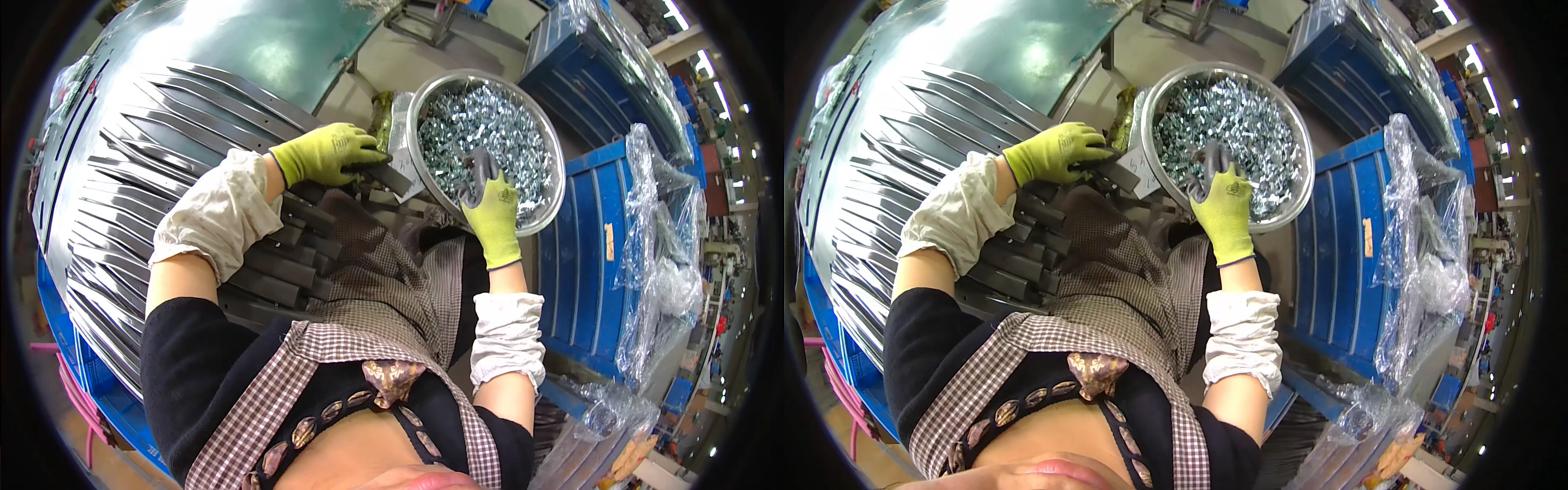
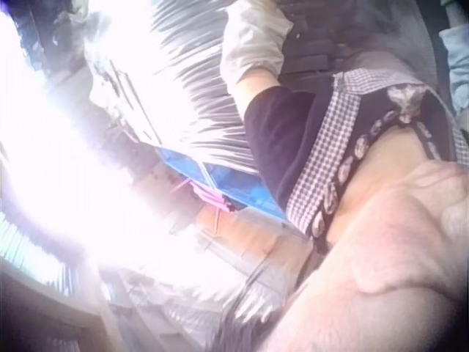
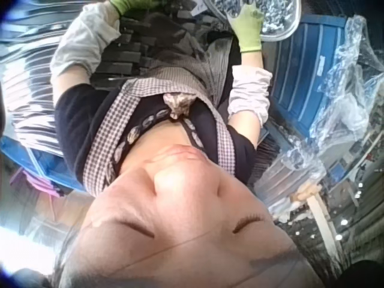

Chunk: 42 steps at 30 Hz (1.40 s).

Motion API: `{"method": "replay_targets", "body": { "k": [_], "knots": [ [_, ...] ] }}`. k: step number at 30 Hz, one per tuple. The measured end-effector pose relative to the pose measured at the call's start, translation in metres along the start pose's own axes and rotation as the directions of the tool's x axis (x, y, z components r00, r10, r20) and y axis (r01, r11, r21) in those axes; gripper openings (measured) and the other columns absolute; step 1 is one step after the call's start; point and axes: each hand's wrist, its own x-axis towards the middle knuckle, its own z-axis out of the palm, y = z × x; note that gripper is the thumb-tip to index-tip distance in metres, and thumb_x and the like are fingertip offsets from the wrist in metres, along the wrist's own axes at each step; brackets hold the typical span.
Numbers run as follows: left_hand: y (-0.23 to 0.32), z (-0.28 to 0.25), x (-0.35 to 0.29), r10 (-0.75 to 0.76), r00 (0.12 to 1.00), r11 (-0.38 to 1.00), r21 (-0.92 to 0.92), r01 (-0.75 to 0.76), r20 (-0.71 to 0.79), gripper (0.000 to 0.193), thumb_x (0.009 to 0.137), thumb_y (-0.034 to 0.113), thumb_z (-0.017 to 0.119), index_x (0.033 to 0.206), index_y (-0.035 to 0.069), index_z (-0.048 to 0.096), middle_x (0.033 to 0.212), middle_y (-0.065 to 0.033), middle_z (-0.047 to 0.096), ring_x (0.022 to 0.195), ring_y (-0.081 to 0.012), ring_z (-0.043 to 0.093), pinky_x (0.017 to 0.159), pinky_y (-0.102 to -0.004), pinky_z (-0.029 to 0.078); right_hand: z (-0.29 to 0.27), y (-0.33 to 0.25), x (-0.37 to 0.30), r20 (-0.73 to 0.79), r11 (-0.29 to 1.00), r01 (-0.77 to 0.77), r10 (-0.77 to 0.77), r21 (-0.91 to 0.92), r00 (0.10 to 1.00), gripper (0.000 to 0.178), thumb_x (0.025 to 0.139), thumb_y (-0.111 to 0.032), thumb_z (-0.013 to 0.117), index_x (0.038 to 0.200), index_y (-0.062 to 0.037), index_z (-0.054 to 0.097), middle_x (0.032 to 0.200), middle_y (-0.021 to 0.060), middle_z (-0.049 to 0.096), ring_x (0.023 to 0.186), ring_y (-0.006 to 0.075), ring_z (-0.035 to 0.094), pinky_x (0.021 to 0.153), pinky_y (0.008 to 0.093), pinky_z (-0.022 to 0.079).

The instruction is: The person uses pliers to attach small metal pieces to long curved metal bars, then places the finished bars into a blue crate and a larger container. The person wears gloves and an apron while working at a table in a workshop.

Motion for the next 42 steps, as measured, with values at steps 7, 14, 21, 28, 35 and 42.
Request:
{"method": "replay_targets", "body": {
  "k": [7,14,21,28,35,42],
  "knots": [
    [0.048,-0.030,-0.029,0.195,0.974,0.981,0.003,-0.196,-0.117,0.057,0.073,0.025,0.071,0.124,0.004,0.058,0.109,-0.0175,0.060,0.099,-0.0356,0.059,0.086,-0.0443,0.048,-0.024,-0.018,-0.012,-0.196,0.968,0.135,-0.094,0.210,0.976,0.067,0.079,-0.020,0.070,0.140,-0.0083,0.045,0.136,0.0209,0.048,0.118,0.0426,0.052,0.096,0.0480,0.048],
    [0.142,-0.050,-0.118,0.045,0.999,0.998,0.051,-0.046,0.022,0.061,0.075,0.027,0.071,0.130,0.007,0.055,0.112,-0.0140,0.059,0.101,-0.0317,0.060,0.086,-0.0412,0.051,-0.022,-0.042,-0.074,-0.244,0.915,0.247,-0.173,0.318,0.954,0.060,0.077,-0.013,0.070,0.133,-0.0050,0.048,0.132,0.0212,0.051,0.117,0.0417,0.052,0.095,0.0462,0.046],
    [0.163,-0.014,-0.191,-0.458,0.858,0.867,0.095,0.489,-0.232,0.060,0.090,0.040,0.057,0.143,0.015,0.044,0.146,-0.0136,0.042,0.139,-0.0323,0.032,0.116,-0.0521,0.019,-0.007,-0.053,-0.125,-0.062,0.942,0.176,-0.165,0.286,0.984,0.054,0.079,-0.024,0.070,0.128,-0.0079,0.054,0.127,0.0167,0.055,0.114,0.0386,0.054,0.091,0.0473,0.048],
    [0.153,-0.004,-0.190,-0.511,0.818,0.826,0.113,0.552,-0.266,0.053,0.096,0.038,0.050,0.144,0.017,0.043,0.149,-0.0124,0.038,0.142,-0.0329,0.028,0.118,-0.0517,0.014,0.066,0.012,-0.217,0.257,0.985,-0.159,0.136,0.071,0.957,0.051,0.077,-0.033,0.072,0.119,-0.0059,0.060,0.123,0.0159,0.058,0.115,0.0385,0.053,0.095,0.0520,0.043],
    [0.154,-0.018,-0.180,-0.540,0.817,0.821,0.084,0.564,-0.203,0.055,0.094,0.037,0.053,0.143,0.015,0.043,0.148,-0.0138,0.039,0.140,-0.0346,0.031,0.118,-0.0540,0.015,0.121,-0.014,-0.226,0.333,0.950,-0.172,0.080,0.260,0.940,0.045,0.082,-0.044,0.068,0.112,-0.0114,0.065,0.128,0.0127,0.057,0.122,0.0405,0.048,0.097,0.0520,0.042],
    [0.153,-0.039,-0.175,-0.658,0.752,0.753,-0.044,0.656,-0.035,0.059,0.090,0.036,0.056,0.145,0.018,0.042,0.150,-0.0118,0.037,0.143,-0.0328,0.028,0.118,-0.0560,0.013,0.130,-0.020,-0.192,0.567,0.920,-0.318,0.139,0.229,0.812,0.050,0.083,-0.049,0.065,0.116,-0.0124,0.065,0.136,0.0104,0.053,0.122,0.0436,0.046,0.099,0.0533,0.040]
  ]
}}
